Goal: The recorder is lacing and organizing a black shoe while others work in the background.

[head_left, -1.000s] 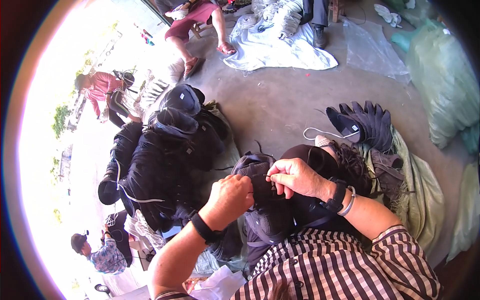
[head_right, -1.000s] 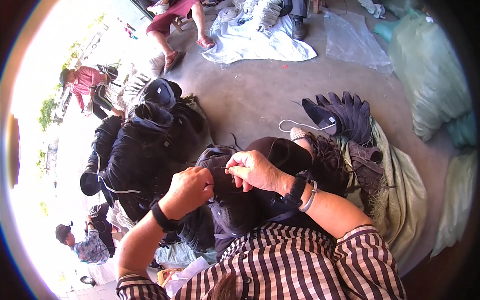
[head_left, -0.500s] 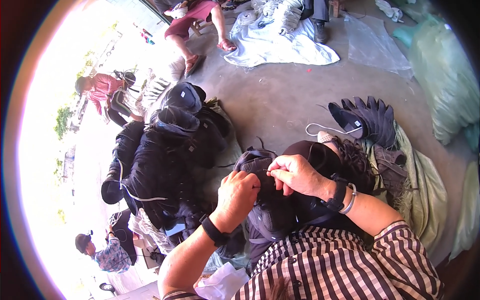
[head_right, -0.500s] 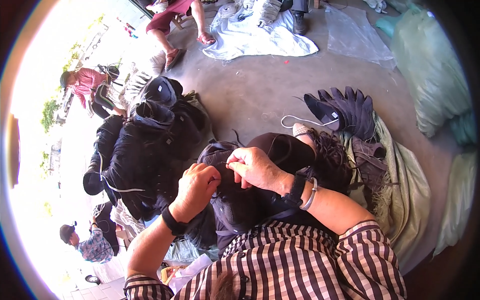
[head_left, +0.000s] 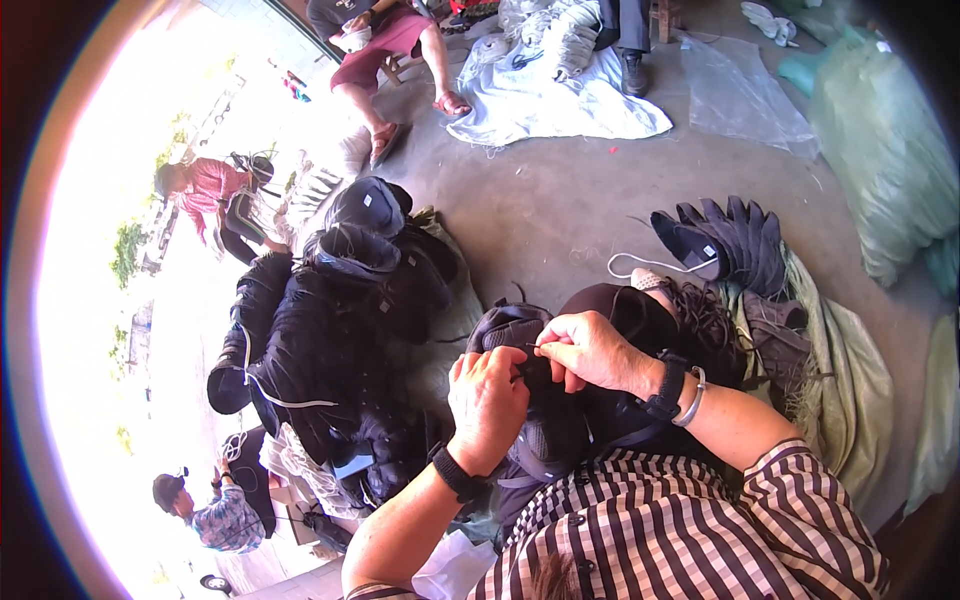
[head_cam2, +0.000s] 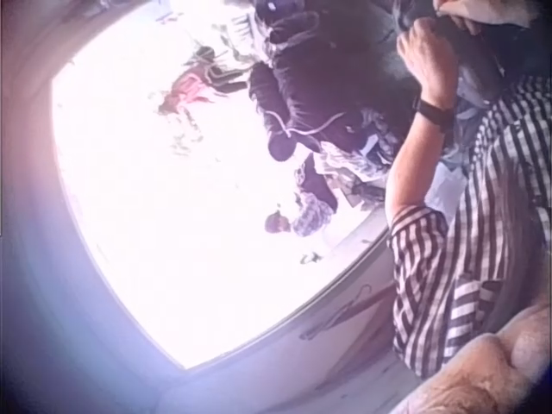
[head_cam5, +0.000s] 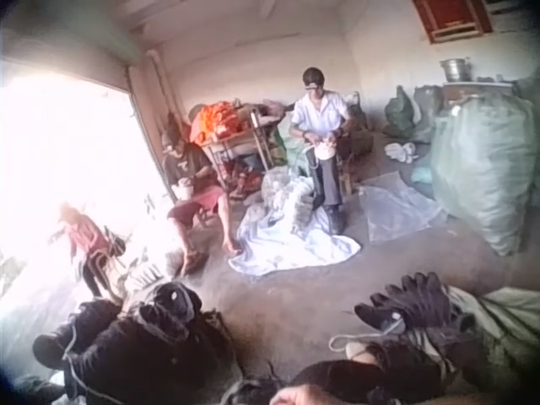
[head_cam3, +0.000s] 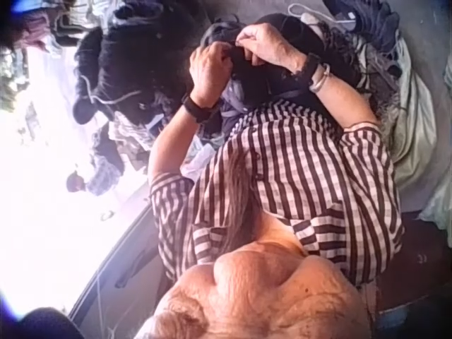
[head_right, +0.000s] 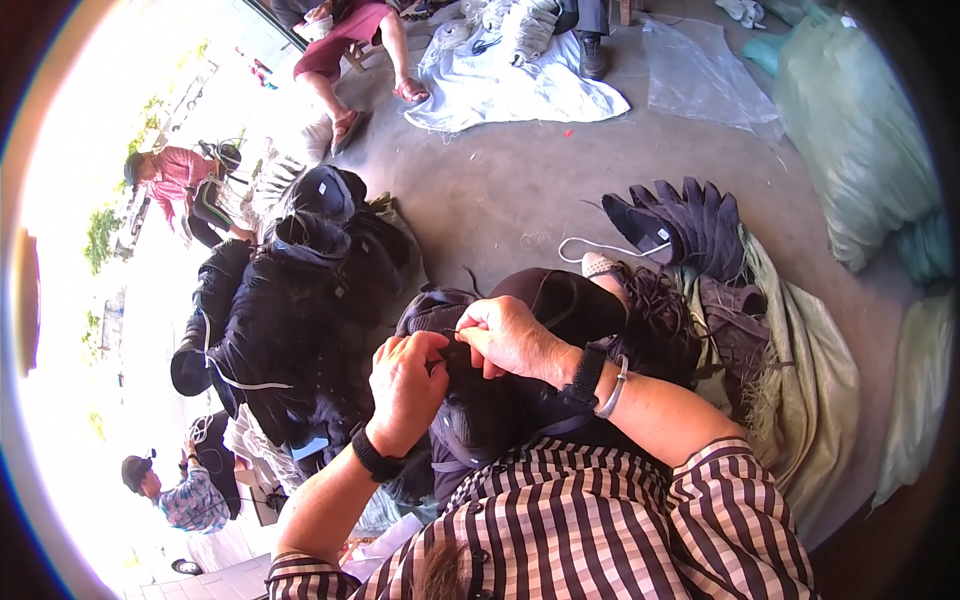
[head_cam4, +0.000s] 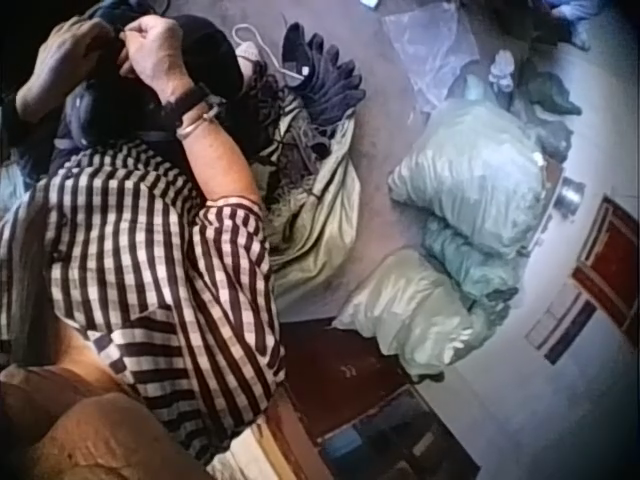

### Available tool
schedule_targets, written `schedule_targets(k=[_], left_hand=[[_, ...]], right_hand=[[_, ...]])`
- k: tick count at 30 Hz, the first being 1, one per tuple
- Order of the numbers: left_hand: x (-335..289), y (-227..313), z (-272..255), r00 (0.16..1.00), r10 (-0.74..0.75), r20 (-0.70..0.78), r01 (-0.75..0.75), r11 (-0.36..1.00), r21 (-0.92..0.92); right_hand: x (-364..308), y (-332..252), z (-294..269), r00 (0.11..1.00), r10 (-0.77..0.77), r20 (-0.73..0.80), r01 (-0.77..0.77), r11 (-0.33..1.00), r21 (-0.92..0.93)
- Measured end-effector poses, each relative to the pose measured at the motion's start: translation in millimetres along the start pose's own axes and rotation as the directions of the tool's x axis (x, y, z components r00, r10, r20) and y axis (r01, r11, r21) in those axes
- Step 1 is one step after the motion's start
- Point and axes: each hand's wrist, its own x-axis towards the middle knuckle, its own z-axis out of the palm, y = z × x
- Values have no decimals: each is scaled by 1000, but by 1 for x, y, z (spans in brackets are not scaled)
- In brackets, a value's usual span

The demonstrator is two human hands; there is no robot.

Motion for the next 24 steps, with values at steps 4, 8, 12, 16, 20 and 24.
schedule_targets(k=[4, 8, 12, 16, 20, 24], left_hand=[[-1, -3, -10, 997, 42, 62, -42, 999, 6], [7, -13, -27, 964, 69, 255, -119, 976, 185], [13, -1, -25, 954, 48, 297, -134, 951, 278], [14, -7, -17, 942, 102, 321, -223, 904, 365], [15, -12, -10, 954, 119, 276, -184, 957, 224], [13, -15, -15, 966, 122, 227, -143, 986, 82]], right_hand=[[0, 10, -4, 999, -51, -8, 52, 996, 72], [-3, 9, -4, 996, -82, -27, 84, 994, 68], [-3, 9, -2, 995, -94, -20, 95, 993, 70], [-2, 9, -2, 996, -91, 14, 90, 993, 75], [-2, 7, -5, 996, -82, 47, 76, 991, 111], [4, 14, -8, 993, -118, 13, 111, 960, 257]])
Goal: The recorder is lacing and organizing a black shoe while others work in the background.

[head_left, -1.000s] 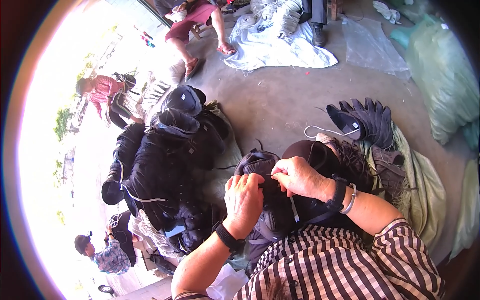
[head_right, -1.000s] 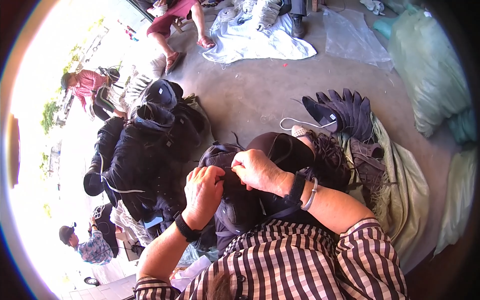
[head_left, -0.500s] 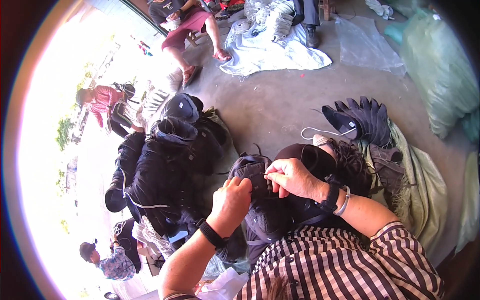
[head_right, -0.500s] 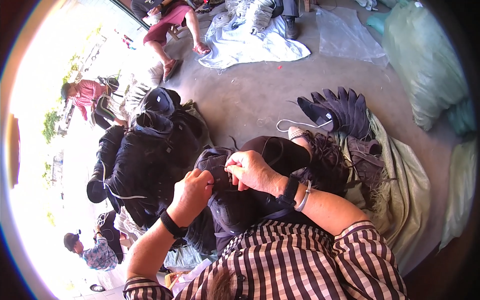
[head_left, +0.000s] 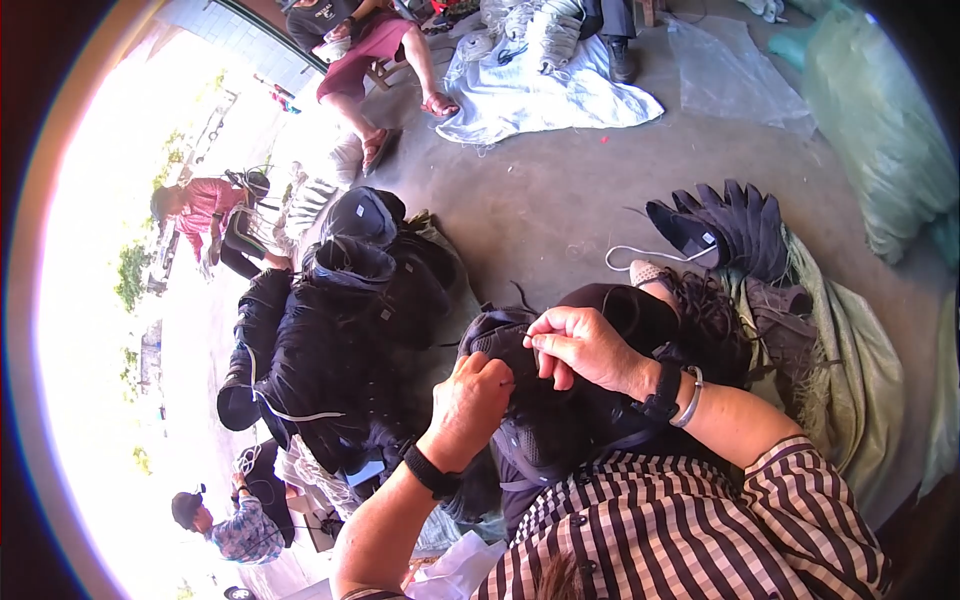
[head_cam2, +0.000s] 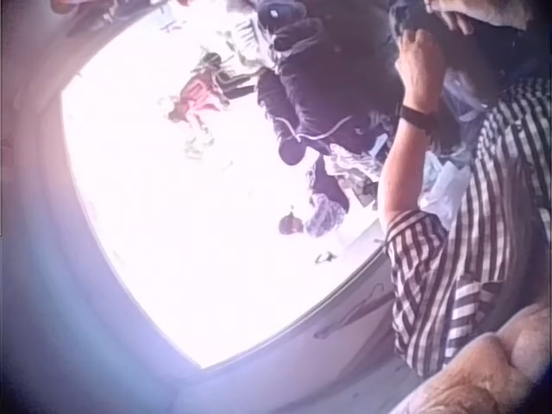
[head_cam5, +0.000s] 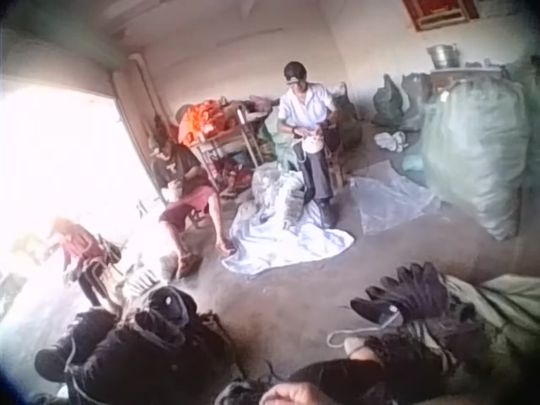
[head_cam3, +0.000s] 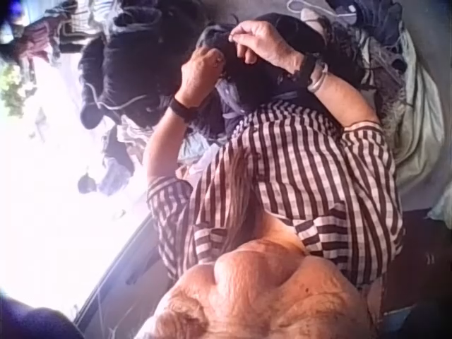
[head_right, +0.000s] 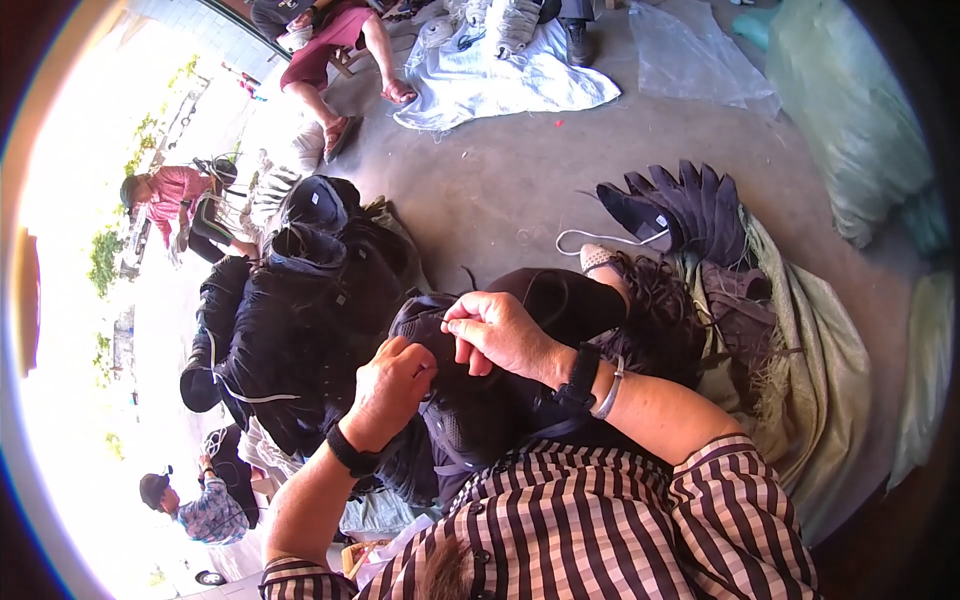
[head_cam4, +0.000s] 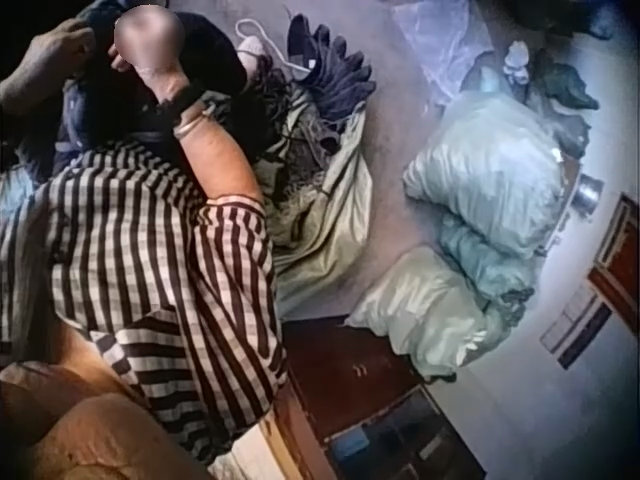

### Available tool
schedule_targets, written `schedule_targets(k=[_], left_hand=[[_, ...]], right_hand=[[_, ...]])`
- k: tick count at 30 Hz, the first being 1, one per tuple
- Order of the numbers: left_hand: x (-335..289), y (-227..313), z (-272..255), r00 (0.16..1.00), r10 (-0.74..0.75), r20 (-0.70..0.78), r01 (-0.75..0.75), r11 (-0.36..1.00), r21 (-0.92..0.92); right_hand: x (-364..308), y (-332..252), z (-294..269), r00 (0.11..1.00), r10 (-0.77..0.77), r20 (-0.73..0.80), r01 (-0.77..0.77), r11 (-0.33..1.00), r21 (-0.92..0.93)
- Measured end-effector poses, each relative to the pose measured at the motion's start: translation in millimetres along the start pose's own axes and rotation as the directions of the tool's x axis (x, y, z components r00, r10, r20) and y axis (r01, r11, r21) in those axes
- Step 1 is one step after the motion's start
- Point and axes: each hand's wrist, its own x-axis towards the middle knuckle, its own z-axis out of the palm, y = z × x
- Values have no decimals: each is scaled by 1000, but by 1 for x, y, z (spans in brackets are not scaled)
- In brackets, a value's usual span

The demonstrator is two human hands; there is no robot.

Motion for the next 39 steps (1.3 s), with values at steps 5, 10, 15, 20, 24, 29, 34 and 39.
schedule_targets(k=[5, 10, 15, 20, 24, 29, 34, 39], left_hand=[[-3, 8, 8, 993, -74, -87, 75, 997, 5], [-1, 21, 9, 990, -18, -142, 32, 995, 97], [3, 25, 9, 970, 237, 47, -230, 848, 477], [18, 26, 12, 952, 284, 113, -302, 816, 494], [20, 9, 3, 998, -12, -63, -11, 936, -353], [17, 18, 1, 980, 142, 136, -178, 938, 297], [20, 24, -1, 930, 315, 190, -366, 845, 390], [20, 9, 13, 982, 178, 69, -189, 961, 201]], right_hand=[[-3, -2, 0, 999, -22, -30, 22, 999, 24], [-3, 0, 1, 999, -44, -18, 44, 999, -5], [-5, 3, -1, 998, -15, -55, 21, 995, 100], [-5, 3, -2, 995, -40, -89, 50, 992, 113], [-6, 6, -9, 993, -21, -112, 51, 961, 272], [-5, 2, -11, 996, 3, -88, 19, 967, 255], [-4, 0, -13, 996, -25, -86, 43, 976, 214], [-4, 4, -12, 997, 32, -69, -13, 966, 258]])
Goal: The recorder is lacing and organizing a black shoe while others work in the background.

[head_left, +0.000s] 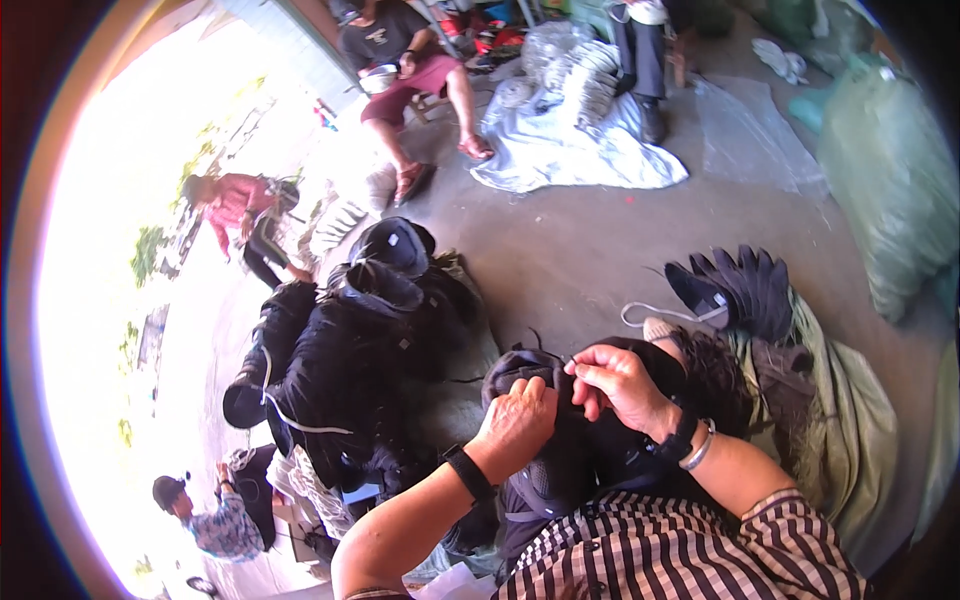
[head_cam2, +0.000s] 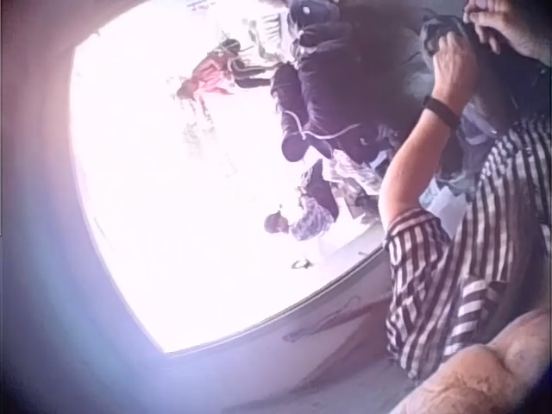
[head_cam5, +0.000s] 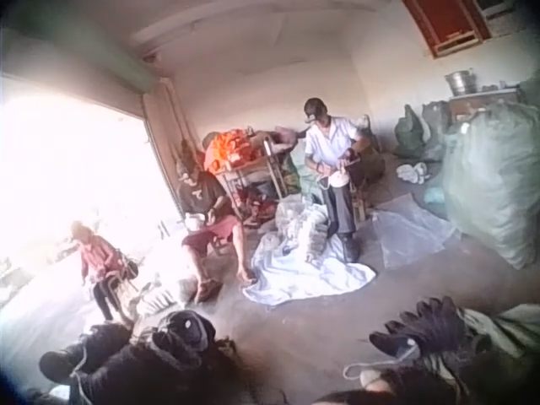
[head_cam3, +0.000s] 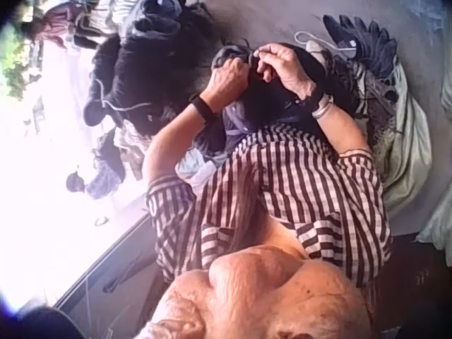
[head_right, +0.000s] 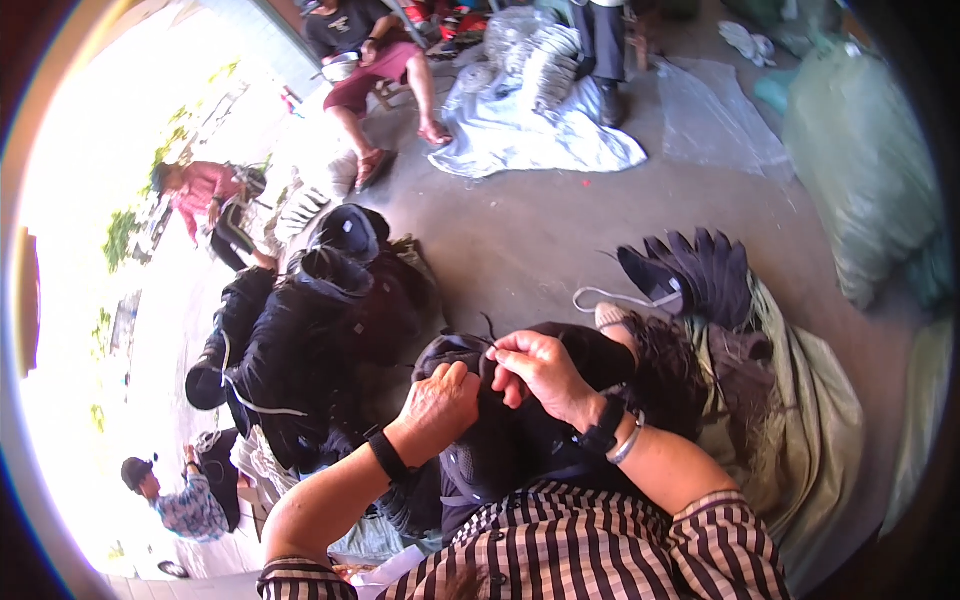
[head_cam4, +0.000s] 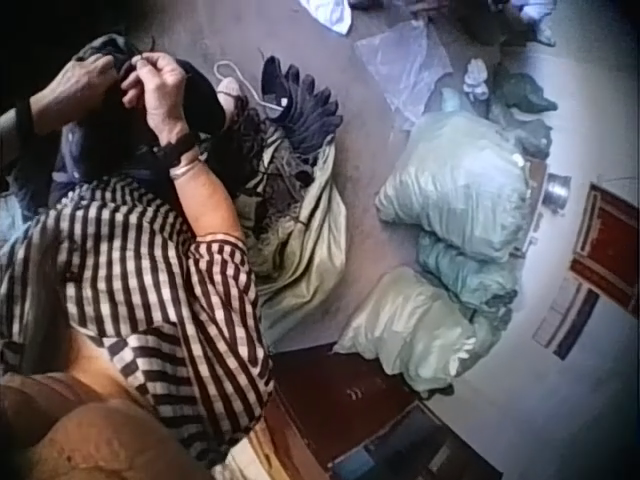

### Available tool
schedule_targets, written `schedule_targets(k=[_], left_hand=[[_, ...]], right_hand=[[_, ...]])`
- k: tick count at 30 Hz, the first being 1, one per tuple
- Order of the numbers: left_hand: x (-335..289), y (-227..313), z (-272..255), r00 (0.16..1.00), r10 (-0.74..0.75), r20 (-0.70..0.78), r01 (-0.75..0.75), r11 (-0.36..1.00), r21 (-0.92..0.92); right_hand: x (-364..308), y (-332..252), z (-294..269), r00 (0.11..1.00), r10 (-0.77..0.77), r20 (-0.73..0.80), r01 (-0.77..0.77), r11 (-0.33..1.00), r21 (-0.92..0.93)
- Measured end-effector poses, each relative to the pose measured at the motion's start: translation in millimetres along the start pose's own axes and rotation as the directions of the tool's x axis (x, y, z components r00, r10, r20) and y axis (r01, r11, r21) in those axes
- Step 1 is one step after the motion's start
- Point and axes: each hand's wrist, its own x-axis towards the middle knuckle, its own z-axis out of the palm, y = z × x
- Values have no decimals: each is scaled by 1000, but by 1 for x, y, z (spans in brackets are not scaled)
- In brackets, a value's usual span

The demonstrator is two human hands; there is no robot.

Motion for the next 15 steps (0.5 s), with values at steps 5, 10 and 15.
schedule_targets(k=[5, 10, 15], left_hand=[[-9, -1, -6, 988, -151, -10, 114, 783, -612], [-21, 23, 1, 987, -152, -47, 99, 817, -568], [-20, 50, 3, 976, 29, 217, 195, 341, -920]], right_hand=[[1, -2, -1, 1000, 18, 11, -17, 996, -87], [7, -2, 2, 992, 63, 111, -19, 934, -358], [16, -1, 1, 979, 127, 157, -40, 885, -464]])
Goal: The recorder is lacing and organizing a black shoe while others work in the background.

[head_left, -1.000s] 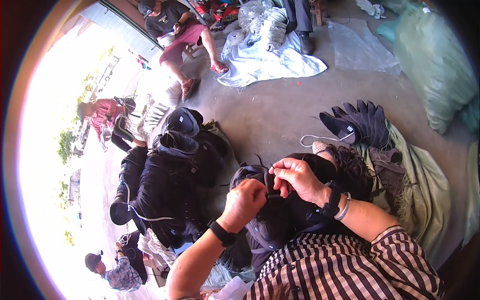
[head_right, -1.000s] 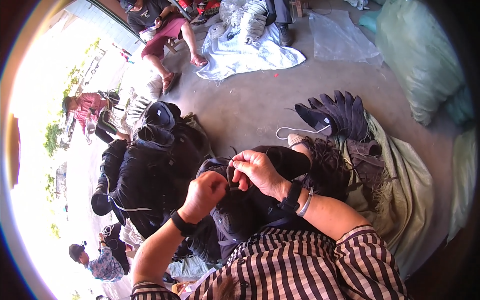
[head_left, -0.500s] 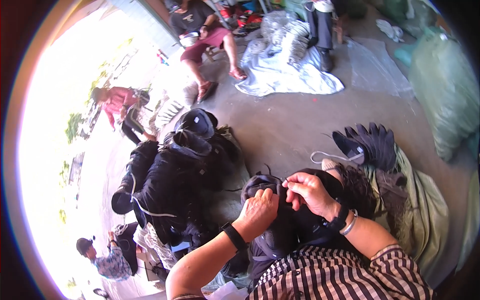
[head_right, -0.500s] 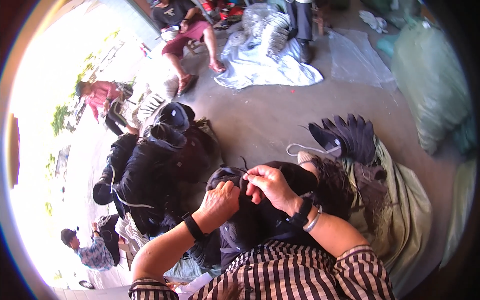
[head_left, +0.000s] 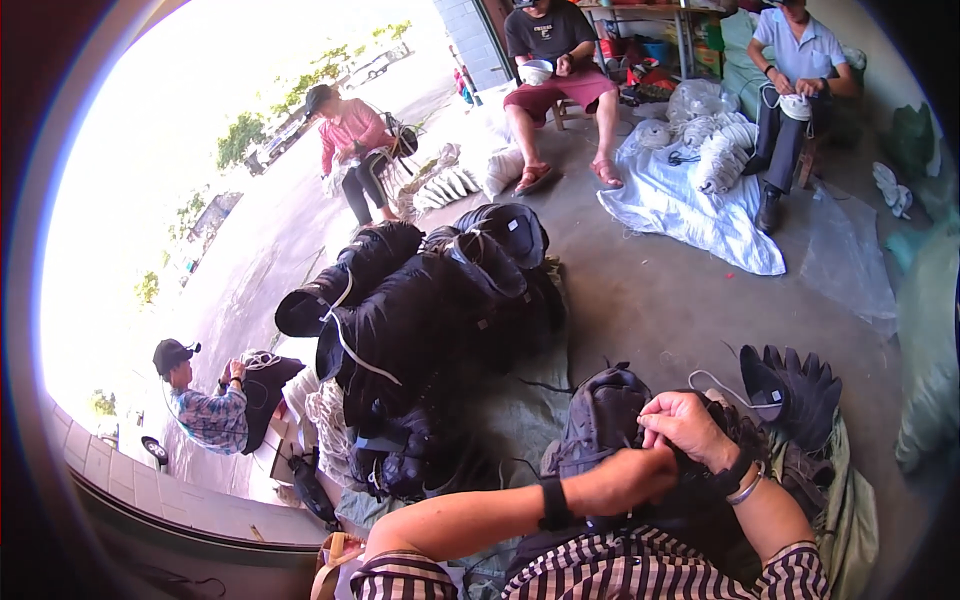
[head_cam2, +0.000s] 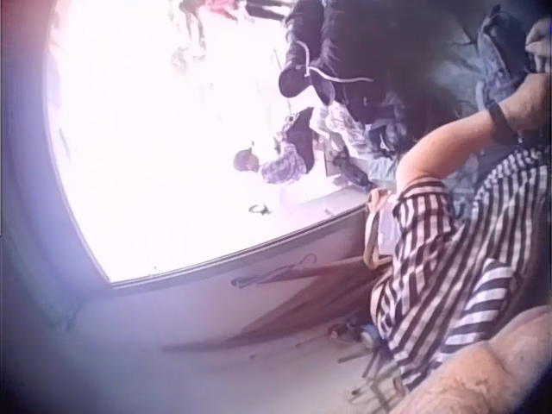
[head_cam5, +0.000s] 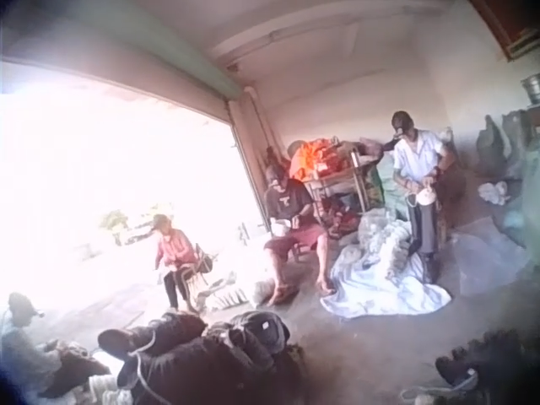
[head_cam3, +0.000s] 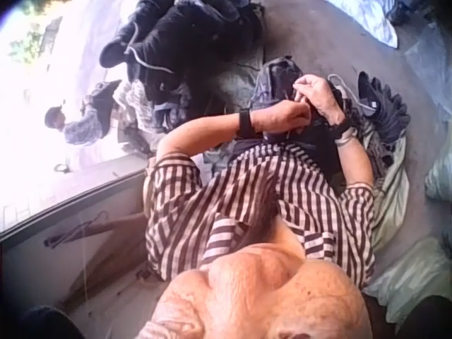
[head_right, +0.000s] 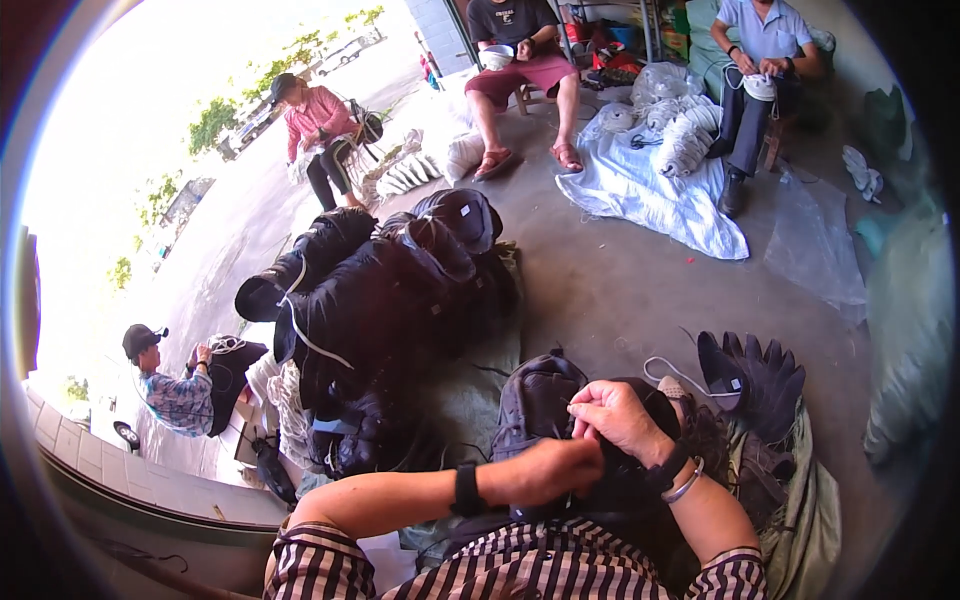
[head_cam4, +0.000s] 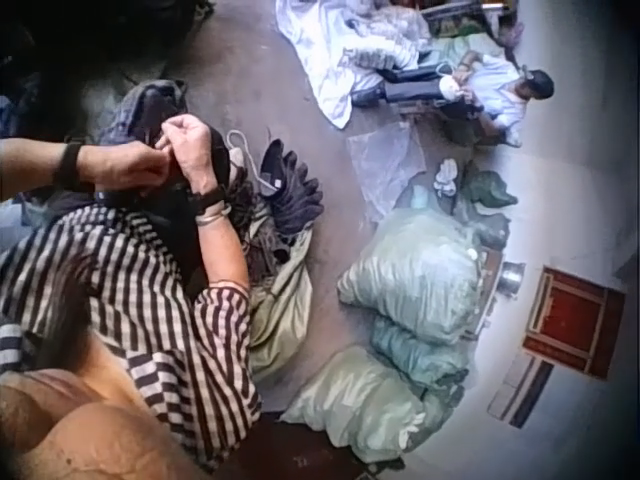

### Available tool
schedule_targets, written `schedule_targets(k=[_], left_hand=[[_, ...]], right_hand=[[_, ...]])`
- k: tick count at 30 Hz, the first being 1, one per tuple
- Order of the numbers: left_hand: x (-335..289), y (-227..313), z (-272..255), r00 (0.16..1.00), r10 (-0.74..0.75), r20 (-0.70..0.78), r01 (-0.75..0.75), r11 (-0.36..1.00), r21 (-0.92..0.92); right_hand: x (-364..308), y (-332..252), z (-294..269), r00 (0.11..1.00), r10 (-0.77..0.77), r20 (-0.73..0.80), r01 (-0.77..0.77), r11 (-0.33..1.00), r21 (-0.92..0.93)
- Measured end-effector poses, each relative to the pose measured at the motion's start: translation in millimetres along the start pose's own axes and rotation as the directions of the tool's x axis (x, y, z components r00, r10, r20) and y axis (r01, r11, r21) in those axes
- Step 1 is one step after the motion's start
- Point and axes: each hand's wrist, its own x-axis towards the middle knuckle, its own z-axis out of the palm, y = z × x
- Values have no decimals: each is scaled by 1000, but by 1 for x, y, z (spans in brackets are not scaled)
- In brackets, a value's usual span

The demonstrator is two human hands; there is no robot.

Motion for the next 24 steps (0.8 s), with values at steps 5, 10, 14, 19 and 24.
schedule_targets(k=[5, 10, 14, 19, 24], left_hand=[[-8, 78, 26, 906, 302, 296, -183, 911, -370], [-10, 70, 30, 866, 428, 259, -483, 851, 207], [-20, 44, -4, 854, 519, -12, -461, 769, 443], [-7, 22, -66, 818, 469, -333, -47, 632, 774], [-15, -4, -86, 939, 320, -123, 14, 324, 946]], right_hand=[[8, -23, 8, 996, 93, 4, -93, 993, -72], [-5, -21, 12, 996, -49, -78, 37, 989, -142], [-12, -19, 21, 986, -102, -128, 66, 962, -265], [-15, -18, 24, 953, -277, -121, 163, 810, -564], [-11, -18, 27, 924, -380, -35, 211, 585, -783]])
